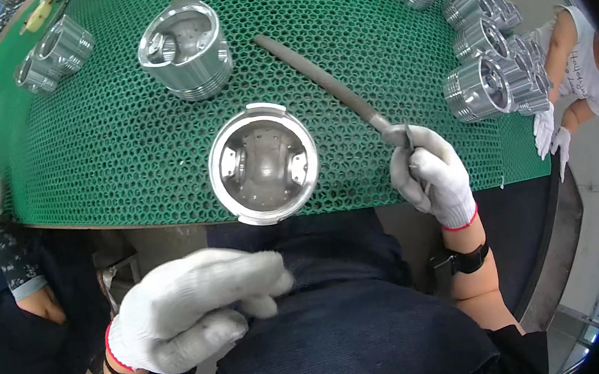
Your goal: The person is using a metal file to deburr and smooth the edges of aluminum pistons on a workbench.
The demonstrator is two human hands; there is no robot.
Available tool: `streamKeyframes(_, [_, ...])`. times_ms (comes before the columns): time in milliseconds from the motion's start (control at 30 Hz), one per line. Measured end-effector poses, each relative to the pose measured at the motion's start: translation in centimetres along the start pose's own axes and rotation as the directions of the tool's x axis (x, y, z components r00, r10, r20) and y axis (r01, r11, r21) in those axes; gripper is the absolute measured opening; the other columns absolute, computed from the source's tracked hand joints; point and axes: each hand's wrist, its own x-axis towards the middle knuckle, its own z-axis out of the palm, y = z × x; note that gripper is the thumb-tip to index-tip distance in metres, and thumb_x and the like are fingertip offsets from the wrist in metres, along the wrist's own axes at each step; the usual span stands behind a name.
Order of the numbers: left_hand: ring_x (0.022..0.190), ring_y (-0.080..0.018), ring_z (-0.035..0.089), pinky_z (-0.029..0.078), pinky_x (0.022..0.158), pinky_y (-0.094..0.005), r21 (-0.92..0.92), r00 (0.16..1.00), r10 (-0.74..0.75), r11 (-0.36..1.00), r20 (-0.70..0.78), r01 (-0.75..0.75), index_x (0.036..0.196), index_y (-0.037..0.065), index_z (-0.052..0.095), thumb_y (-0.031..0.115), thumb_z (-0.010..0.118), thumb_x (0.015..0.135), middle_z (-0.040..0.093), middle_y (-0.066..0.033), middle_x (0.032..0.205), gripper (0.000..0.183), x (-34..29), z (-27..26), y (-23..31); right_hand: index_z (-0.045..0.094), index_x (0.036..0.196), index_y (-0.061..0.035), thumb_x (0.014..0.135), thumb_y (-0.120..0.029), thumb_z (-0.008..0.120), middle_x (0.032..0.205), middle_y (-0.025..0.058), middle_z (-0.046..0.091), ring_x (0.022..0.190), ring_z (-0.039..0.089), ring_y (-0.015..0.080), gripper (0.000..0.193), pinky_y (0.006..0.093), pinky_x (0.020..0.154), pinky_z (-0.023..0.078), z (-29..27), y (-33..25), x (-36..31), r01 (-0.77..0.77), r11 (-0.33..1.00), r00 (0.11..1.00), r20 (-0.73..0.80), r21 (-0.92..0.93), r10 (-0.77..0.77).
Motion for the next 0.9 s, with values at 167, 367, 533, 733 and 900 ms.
streamKeyframes(167, [0.085,-0.0293,0.068,0.055,0.075,-0.0355,0.905,0.993,-0.113,0.417,-0.045,0.088,0.107,0.011,0.07,0.011,0.083,0.07,0.071,-0.0079,0.105,0.039,3.5,0.2,-1.2,0.055,0.134,0.0068,0.094,-0.022,0.055,0.064,0.0058,0.057,0.039,0.039,0.0067,0.049,0.0219,0.036,0.031,-0.1,-0.1,-0.4,0.006,0.998,0.999,-0.034,-0.059,-0.008])
streamKeyframes(367, [0.086,-0.0281,0.068,0.054,0.078,-0.0375,0.877,0.92,0.162,0.399,-0.356,0.269,0.101,0.002,0.067,-0.001,0.083,0.069,0.069,-0.013,0.095,0.036,-2.0,-5.0,-2.0,0.058,0.132,0.0069,0.092,-0.015,0.053,0.079,0.0113,0.068,0.046,0.049,0.0068,0.047,0.0199,0.041,0.037,-0.9,0.1,-0.3,0.017,0.998,0.998,0.061,0.059,-0.021])
streamKeyframes(533, [0.087,-0.0314,0.067,0.053,0.081,-0.0372,0.767,0.732,0.234,0.119,-0.639,0.631,0.116,0.001,0.06,-0.002,0.074,0.084,0.068,-0.0167,0.1,0.035,-2.1,-15.5,-2.6,0.058,0.132,0.0061,0.092,-0.016,0.054,0.078,0.0121,0.068,0.046,0.049,0.0077,0.046,0.0199,0.041,0.037,-1.2,0.1,-0.3,-0.047,0.995,0.997,0.069,0.086,0.041])
streamKeyframes(733, [0.124,-0.0348,0.059,0.048,0.103,-0.0441,0.958,0.865,0.435,-0.014,-0.251,0.286,0.124,0.004,0.062,0.007,0.076,0.082,0.063,-0.0176,0.128,0.044,3.1,-12.0,-4.0,0.052,0.139,0.0046,0.092,-0.018,0.055,0.079,0.0118,0.067,0.045,0.048,0.0073,0.052,0.02,0.038,0.035,-0.7,0.2,0.2,-0.02,0.995,0.999,0.029,0.095,0.017])
streamKeyframes(900, [0.105,-0.0382,0.06,0.048,0.093,-0.0461,0.982,0.879,0.439,0.059,-0.188,0.18,0.095,0.002,0.062,0.013,0.069,0.088,0.065,-0.0159,0.115,0.015,11.5,-6.4,-5.0,0.048,0.141,0.0021,0.095,-0.015,0.051,0.083,0.0119,0.064,0.046,0.046,0.0073,0.05,0.0192,0.039,0.035,-0.3,0.7,0.4,0.053,0.987,0.998,-0.042,0.15,-0.048])
